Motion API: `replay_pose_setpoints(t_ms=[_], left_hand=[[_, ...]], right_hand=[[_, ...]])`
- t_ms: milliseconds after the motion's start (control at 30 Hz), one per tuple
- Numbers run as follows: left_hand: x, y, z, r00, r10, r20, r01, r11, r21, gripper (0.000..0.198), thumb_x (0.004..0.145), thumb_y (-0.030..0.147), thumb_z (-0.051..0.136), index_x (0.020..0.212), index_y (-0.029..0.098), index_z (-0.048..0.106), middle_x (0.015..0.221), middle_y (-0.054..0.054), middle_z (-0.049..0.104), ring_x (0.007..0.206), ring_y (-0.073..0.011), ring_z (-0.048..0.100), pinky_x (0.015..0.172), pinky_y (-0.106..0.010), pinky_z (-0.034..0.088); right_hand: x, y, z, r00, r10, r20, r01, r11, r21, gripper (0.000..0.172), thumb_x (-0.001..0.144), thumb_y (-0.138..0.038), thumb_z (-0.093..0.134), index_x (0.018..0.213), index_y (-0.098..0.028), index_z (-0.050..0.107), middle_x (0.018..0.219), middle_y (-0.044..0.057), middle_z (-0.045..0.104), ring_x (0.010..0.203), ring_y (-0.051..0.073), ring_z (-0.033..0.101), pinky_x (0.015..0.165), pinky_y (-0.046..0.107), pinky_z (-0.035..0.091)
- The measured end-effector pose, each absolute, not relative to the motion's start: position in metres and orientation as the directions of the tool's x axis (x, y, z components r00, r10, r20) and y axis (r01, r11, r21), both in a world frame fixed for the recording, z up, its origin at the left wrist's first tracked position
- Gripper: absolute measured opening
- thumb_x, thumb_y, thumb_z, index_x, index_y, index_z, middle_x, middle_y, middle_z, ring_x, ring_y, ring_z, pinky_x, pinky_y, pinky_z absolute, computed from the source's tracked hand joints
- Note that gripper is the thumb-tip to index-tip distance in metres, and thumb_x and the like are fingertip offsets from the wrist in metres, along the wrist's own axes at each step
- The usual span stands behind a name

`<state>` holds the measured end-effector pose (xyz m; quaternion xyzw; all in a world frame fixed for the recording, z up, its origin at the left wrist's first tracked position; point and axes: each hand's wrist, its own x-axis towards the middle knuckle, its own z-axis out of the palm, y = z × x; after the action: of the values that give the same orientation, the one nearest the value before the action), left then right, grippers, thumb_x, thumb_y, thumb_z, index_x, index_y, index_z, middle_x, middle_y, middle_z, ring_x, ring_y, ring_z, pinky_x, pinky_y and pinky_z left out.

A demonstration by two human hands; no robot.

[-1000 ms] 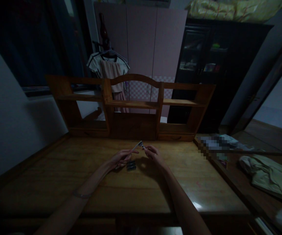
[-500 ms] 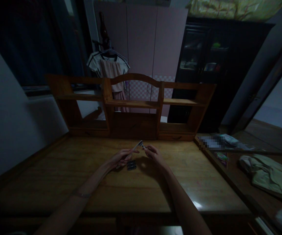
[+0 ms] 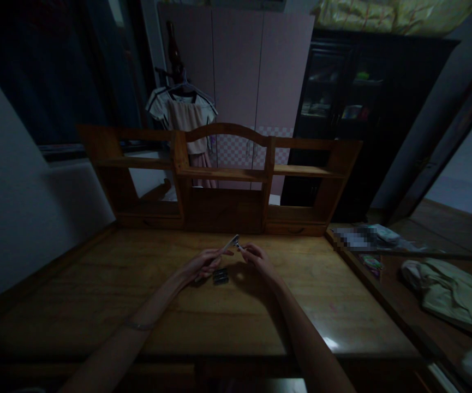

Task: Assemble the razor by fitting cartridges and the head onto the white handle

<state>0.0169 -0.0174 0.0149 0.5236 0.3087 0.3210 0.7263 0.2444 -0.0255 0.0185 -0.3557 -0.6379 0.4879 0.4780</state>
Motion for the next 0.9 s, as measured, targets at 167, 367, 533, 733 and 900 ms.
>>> replay_pose_setpoints(t_ms=[167,367,533,733,900], left_hand=[[0.0165,-0.0167,0.0137,0.604,0.79,-0.106,-0.16,0.25,0.955,0.043,0.084,0.041,0.052,0.12,0.017,0.055,0.057,0.007,0.035,0.034,-0.0013,0.017,0.032,-0.016,0.007],[0.0166,-0.0176,0.0149,0.602,0.793,-0.093,-0.154,0.229,0.961,0.044,0.084,0.041,0.051,0.12,0.017,0.055,0.059,0.007,0.037,0.035,-0.0009,0.017,0.032,-0.016,0.007],[0.0167,-0.0166,0.0138,0.609,0.788,-0.086,-0.148,0.22,0.964,0.044,0.084,0.043,0.051,0.12,0.017,0.055,0.058,0.007,0.037,0.035,-0.001,0.016,0.032,-0.016,0.008],[0.016,-0.0165,0.0129,0.595,0.799,-0.093,-0.139,0.216,0.966,0.044,0.084,0.044,0.052,0.119,0.017,0.056,0.058,0.007,0.037,0.035,-0.0009,0.018,0.032,-0.016,0.009],[0.016,-0.0174,0.0148,0.595,0.797,-0.106,-0.128,0.224,0.966,0.043,0.084,0.042,0.052,0.119,0.017,0.056,0.057,0.008,0.036,0.034,-0.001,0.017,0.032,-0.016,0.009]], right_hand=[[0.2454,-0.0245,0.0192,-0.242,0.931,0.274,0.004,0.283,-0.959,0.031,0.079,-0.05,0.059,0.089,-0.021,0.061,0.069,-0.001,0.046,0.062,0.013,0.038,0.052,0.025,0.026],[0.2473,-0.0224,0.0172,-0.226,0.935,0.272,0.013,0.282,-0.959,0.03,0.079,-0.05,0.059,0.088,-0.021,0.061,0.07,-0.001,0.046,0.063,0.013,0.039,0.052,0.024,0.027],[0.2473,-0.0177,0.0136,-0.198,0.937,0.286,0.016,0.295,-0.955,0.033,0.077,-0.053,0.059,0.086,-0.022,0.061,0.072,0.0,0.048,0.066,0.014,0.04,0.053,0.024,0.029],[0.2453,-0.0187,0.0154,-0.154,0.946,0.284,0.016,0.29,-0.957,0.04,0.073,-0.059,0.06,0.086,-0.022,0.061,0.065,-0.001,0.045,0.058,0.013,0.037,0.049,0.025,0.024],[0.2467,-0.022,0.0196,-0.134,0.947,0.291,0.015,0.296,-0.955,0.04,0.073,-0.06,0.059,0.088,-0.023,0.06,0.064,-0.001,0.045,0.057,0.013,0.037,0.048,0.025,0.024]])
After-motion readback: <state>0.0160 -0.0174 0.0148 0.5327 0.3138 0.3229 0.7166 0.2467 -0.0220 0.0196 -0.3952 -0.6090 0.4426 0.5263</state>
